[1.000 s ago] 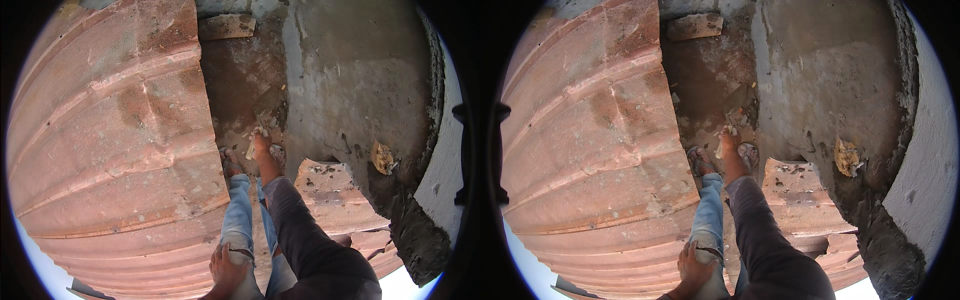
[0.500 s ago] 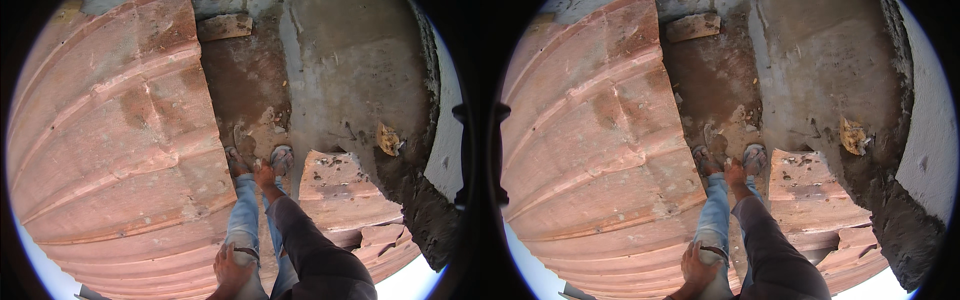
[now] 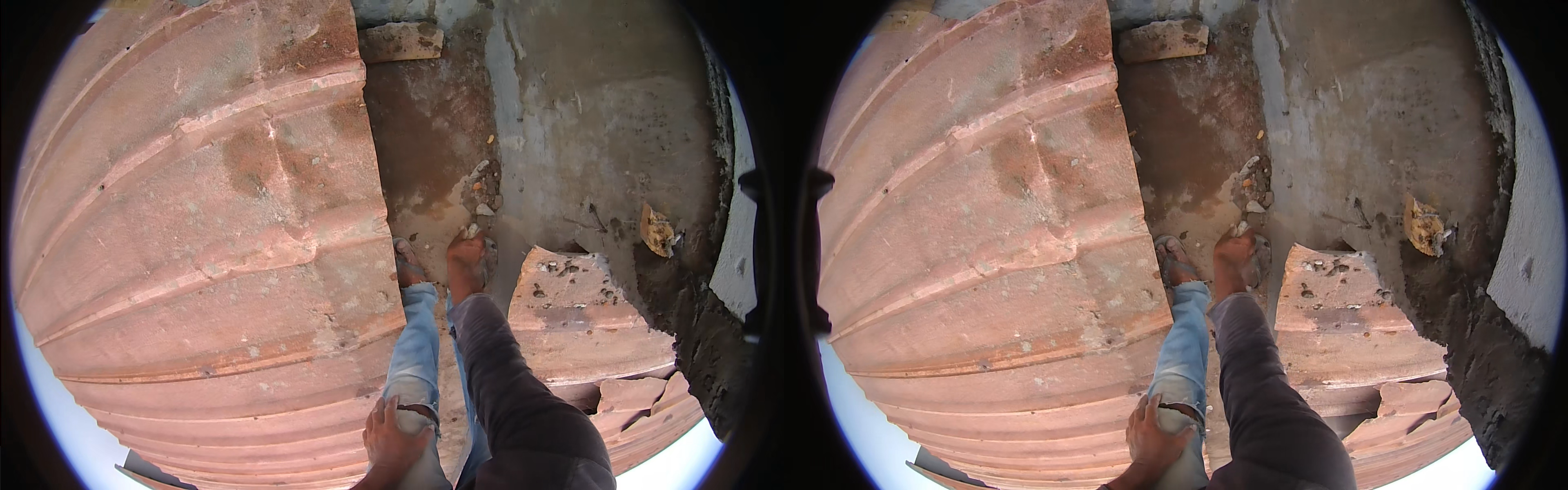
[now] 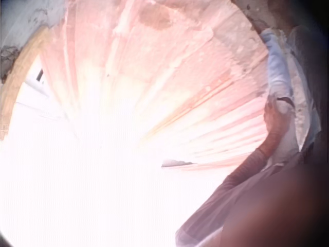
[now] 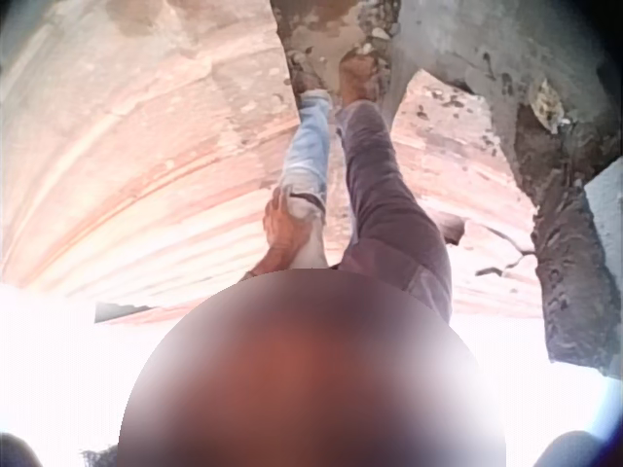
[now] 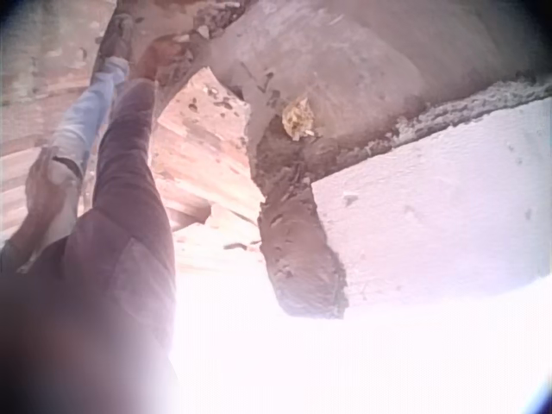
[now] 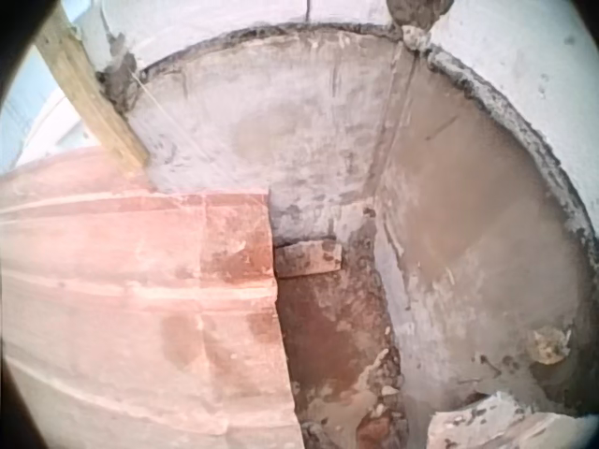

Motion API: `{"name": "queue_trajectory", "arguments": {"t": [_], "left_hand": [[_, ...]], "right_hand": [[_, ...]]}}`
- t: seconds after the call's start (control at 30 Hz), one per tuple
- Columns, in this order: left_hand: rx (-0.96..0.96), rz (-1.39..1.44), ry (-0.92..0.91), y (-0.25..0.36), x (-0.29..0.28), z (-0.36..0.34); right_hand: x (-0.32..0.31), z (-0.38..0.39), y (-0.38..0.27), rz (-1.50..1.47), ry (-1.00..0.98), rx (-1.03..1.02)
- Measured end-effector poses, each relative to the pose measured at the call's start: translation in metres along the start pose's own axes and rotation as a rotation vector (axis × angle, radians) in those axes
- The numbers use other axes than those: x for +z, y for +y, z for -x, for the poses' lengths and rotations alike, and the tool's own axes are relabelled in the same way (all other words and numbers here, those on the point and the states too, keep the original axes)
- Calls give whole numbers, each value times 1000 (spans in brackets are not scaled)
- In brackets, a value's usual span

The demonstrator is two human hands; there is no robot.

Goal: The person scoops mortar from a bucket with a trowel and applies it to a low white wall on a rooftop. They walk along the roof, place bricks into the mortar, and remove broken roof tiles.

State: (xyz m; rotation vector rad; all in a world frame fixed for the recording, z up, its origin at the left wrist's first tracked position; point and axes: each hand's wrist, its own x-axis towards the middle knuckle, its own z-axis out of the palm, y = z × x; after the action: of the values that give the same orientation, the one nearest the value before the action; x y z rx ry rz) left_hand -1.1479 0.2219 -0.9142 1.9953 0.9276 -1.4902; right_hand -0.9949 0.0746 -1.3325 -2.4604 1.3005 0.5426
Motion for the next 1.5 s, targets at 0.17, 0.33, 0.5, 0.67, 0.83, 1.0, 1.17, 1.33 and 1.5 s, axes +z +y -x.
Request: {"name": "queue_trajectory", "arguments": {"t": [0.17,0.33,0.5,0.67,0.83,1.0,1.17,1.33,1.5], "left_hand": [[-16,-26,7,3,3,4],[-23,-54,1,12,-1,9],[13,-127,-48,21,-20,25],[109,-103,-117,10,-45,61],[237,-3,-51,0,-82,91],[303,37,18,46,-137,101],[337,80,79,87,-200,107],[312,96,151,75,-240,103],[482,-431,247,38,-264,118]], "right_hand": [[-30,6,-10,-39,-14,-47],[-102,44,-39,76,-115,-23],[-216,122,-75,-62,-35,-254],[-382,206,-97,-24,-255,-382],[-561,269,-98,61,-450,-665],[-709,261,-99,78,-658,-880],[-880,131,-141,-165,-660,-941],[-1122,-35,-215,-401,-149,-692],[-1262,-38,-209,-599,120,-920]]}}
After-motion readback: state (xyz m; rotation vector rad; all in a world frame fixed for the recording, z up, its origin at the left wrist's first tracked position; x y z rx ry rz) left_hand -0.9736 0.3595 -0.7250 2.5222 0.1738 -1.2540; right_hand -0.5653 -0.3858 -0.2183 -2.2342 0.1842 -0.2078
